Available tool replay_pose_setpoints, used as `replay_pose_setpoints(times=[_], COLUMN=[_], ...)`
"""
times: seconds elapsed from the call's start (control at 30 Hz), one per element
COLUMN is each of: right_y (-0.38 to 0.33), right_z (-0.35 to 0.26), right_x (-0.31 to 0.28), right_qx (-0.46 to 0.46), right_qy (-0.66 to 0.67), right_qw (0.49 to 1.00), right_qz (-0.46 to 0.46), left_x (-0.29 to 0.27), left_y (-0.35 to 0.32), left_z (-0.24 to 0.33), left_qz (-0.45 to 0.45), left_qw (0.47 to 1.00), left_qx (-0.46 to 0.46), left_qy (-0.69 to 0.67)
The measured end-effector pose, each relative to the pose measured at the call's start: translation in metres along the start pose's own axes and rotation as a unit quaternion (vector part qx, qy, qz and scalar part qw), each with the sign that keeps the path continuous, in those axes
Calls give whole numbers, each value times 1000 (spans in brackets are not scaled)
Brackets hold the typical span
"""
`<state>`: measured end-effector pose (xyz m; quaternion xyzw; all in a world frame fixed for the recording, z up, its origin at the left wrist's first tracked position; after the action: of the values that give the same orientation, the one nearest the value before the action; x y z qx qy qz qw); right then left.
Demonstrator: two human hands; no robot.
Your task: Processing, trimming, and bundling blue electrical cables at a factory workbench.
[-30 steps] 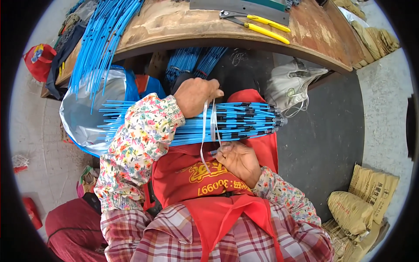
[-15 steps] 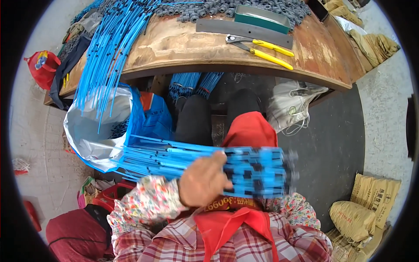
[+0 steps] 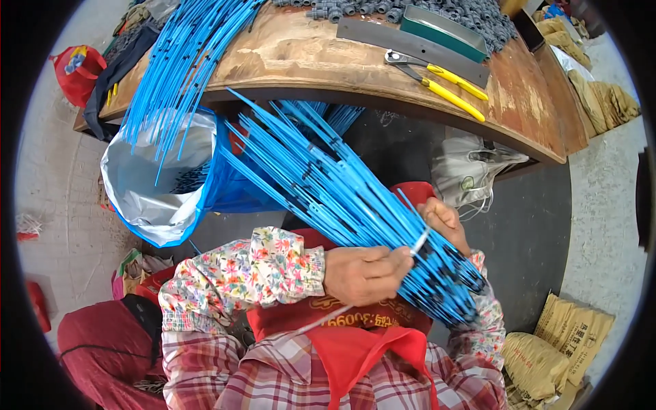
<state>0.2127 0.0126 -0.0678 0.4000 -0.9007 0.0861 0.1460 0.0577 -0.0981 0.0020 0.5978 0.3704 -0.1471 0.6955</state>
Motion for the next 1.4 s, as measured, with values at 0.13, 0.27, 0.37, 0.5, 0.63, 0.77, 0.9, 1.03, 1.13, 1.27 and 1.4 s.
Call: replay_pose_setpoints(times=[0.13,0.27,0.37,0.5,0.63,0.77,0.9,1.03,1.13,1.27,1.4], right_y=[-3,-3,6,1,0,0,7,19,23,19,17], right_z=[-8,-27,-34,-30,-34,-41,-45,-34,-25,-25,-41], right_x=[0,16,31,46,64,68,55,45,41,50,65], right_qx=[23,14,-6,-30,-78,-115,-137,-75,-7,45,-3], right_qy=[-255,-389,-433,-484,-540,-538,-454,-261,-98,-30,-92], right_qw=[963,915,896,872,838,835,877,955,988,993,995], right_qz=[-80,-108,-99,-70,-34,5,72,115,116,101,44], left_x=[19,18,0,-31,-35,-24,-13,-3,4,12,15], left_y=[-35,-29,-24,-18,-5,2,-11,-27,-34,-38,-36], left_z=[12,18,12,-1,-18,-23,-25,-23,-22,-31,-39], left_qz=[-60,-92,-168,-191,-159,-137,-107,-71,-55,-22,-19], left_qw=[998,993,981,980,987,986,976,977,980,976,971], left_qx=[1,-35,-14,-3,-18,-98,-186,-199,-188,-218,-235], left_qy=[-13,-69,-91,-48,-21,-16,-17,-1,18,8,-29])
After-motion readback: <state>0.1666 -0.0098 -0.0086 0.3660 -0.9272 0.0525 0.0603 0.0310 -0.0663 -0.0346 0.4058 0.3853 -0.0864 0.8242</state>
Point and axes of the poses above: each hand's wrist, its own y-axis towards the middle knuckle, its own x-axis out of the palm, z = x × y, the point moved 4 cm from there along y, towards the middle knuckle, and after that the axes turned 1 degree about z, right-handed, at the moved point
